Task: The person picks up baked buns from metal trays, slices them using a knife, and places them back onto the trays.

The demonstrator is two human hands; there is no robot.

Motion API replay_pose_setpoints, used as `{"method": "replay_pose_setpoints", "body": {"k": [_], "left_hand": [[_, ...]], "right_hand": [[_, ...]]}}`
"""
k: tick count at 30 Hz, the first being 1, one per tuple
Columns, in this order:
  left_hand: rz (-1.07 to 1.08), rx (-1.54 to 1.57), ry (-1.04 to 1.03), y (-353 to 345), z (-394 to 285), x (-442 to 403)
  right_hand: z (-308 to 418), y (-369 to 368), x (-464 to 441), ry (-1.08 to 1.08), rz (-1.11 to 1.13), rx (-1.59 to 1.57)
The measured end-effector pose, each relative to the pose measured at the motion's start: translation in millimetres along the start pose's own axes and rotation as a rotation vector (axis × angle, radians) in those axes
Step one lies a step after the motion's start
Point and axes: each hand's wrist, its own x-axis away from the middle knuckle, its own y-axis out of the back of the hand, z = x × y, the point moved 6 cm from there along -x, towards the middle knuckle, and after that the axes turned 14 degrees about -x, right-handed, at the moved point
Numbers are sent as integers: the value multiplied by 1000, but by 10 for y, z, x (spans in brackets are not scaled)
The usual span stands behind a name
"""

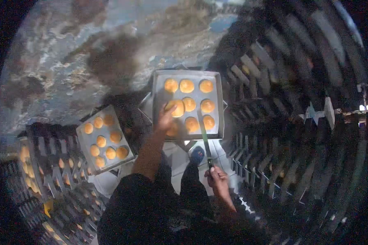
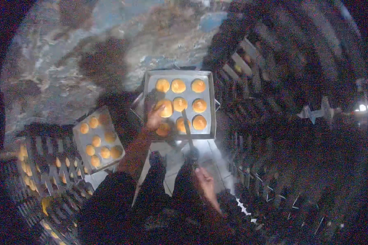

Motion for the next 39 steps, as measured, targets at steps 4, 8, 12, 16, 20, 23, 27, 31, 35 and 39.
{"method": "replay_pose_setpoints", "body": {"k": [4, 8, 12, 16, 20, 23, 27, 31, 35, 39], "left_hand": [[318, 833, 146, -344, -1102, 608], [143, 770, 115, -473, -1767, 839], [134, 657, 108, -590, -2305, 1090], [130, 624, 49, -717, -2708, 1263], [150, 566, 73, -769, -2768, 1371], [239, 593, 50, -832, -2855, 1525], [211, 683, 52, -863, -2835, 1599], [206, 687, 72, -853, -2870, 1757], [196, 604, 120, -913, -2668, 1812], [284, 629, 82, -965, -2499, 1707]], "right_hand": [[865, -564, 239, 106, 116, -108], [1239, -880, 526, 200, 164, -153], [1461, -983, 763, 211, 259, -121], [1464, -938, 859, 254, 245, -141], [1496, -889, 994, 328, 224, -93], [1489, -873, 1087, 386, 200, -89], [1400, -877, 1095, 394, 198, -67], [1394, -896, 1173, 403, 189, -88], [1498, -945, 1091, 488, 142, -113], [1700, -919, 1144, 497, 104, 80]]}}
